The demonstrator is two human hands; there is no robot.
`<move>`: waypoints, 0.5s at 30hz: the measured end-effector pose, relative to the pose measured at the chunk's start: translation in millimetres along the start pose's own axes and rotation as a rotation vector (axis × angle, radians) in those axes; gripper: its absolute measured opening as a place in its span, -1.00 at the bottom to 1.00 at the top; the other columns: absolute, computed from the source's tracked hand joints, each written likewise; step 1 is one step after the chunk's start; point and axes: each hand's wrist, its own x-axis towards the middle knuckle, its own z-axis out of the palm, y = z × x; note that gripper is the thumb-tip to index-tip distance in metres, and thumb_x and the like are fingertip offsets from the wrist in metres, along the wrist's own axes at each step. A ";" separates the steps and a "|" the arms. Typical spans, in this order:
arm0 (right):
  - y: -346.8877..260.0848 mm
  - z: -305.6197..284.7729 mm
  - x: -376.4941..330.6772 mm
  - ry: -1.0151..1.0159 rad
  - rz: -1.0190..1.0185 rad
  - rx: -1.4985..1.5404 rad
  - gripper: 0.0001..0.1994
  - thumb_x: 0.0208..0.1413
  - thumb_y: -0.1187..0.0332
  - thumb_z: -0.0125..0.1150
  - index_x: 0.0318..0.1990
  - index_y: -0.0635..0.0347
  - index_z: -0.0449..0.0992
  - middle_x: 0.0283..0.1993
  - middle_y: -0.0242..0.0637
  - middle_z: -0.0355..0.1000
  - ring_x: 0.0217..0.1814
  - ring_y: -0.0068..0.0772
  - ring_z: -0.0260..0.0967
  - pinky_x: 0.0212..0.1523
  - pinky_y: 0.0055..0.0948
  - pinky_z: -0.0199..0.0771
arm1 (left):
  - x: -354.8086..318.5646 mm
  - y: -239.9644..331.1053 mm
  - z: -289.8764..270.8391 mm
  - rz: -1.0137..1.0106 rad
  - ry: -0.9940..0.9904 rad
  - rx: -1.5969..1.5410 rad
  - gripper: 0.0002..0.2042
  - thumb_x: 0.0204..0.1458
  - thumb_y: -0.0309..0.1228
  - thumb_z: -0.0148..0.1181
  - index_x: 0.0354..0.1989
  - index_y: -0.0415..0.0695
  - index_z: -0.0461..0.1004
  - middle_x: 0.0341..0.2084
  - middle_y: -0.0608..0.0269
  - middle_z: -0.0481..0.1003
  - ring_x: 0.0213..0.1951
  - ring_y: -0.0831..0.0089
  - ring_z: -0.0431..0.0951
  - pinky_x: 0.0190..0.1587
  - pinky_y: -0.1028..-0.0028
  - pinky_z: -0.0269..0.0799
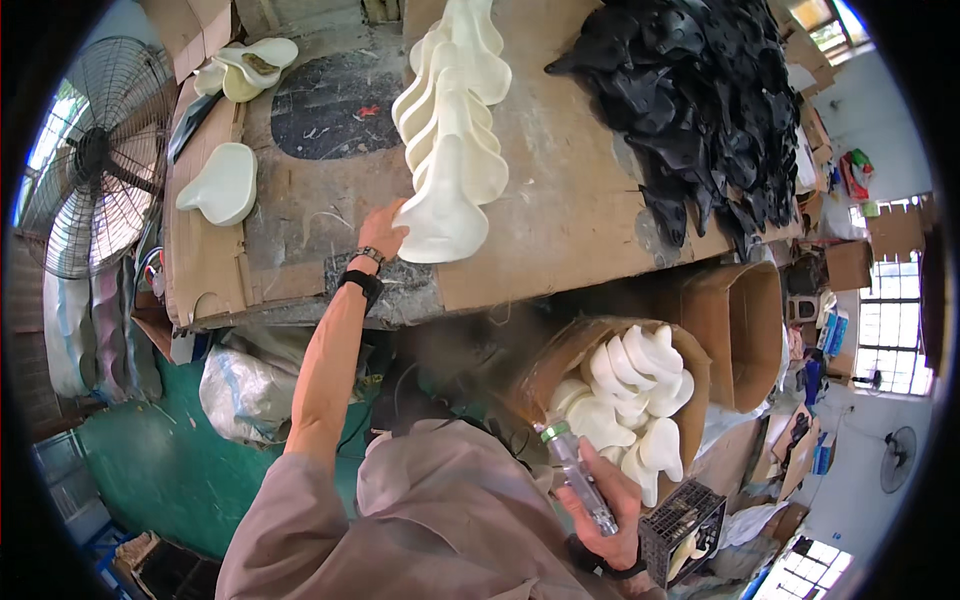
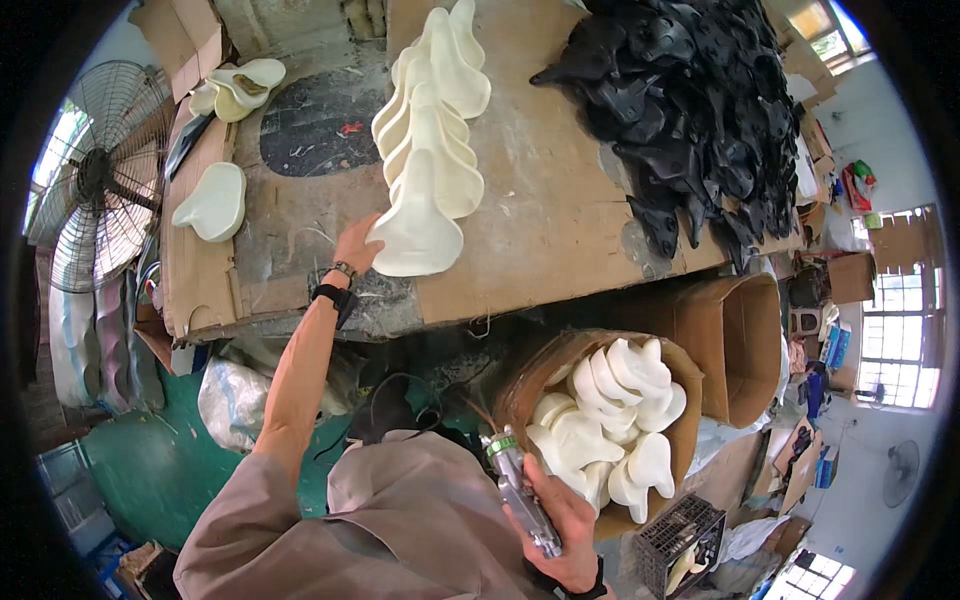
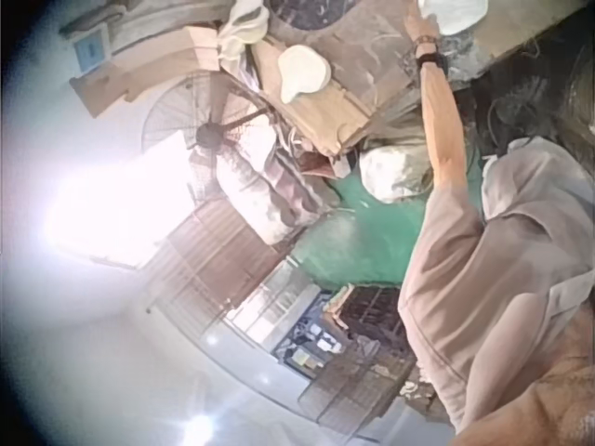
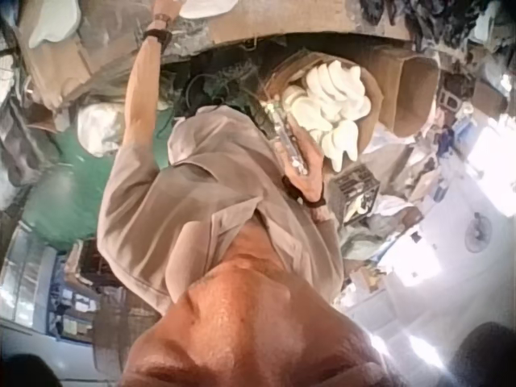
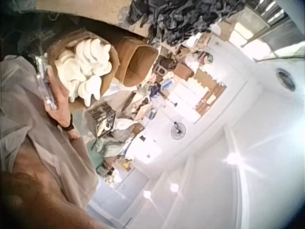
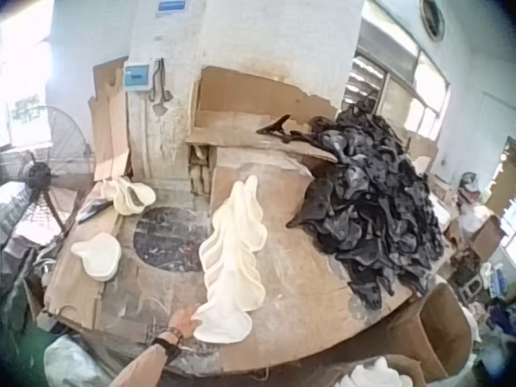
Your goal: The person unpacks foam seat pads from a sack onto a workbench, sprays them using a spray gun, and stacks the pads into a round container.
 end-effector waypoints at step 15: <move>-16.2 6.5 47.6 0.248 -0.115 -0.060 -0.43 0.06 0.50 0.37 0.27 0.40 0.41 -0.31 -0.16 0.53 -0.36 -0.36 0.48 -0.25 -0.42 0.49 | -96.6 -29.3 -58.4 -0.017 0.054 -0.014 -0.51 -0.14 -0.55 0.31 0.07 -0.14 0.50 -0.05 0.02 0.48 0.03 -0.03 0.49 0.08 0.19 0.44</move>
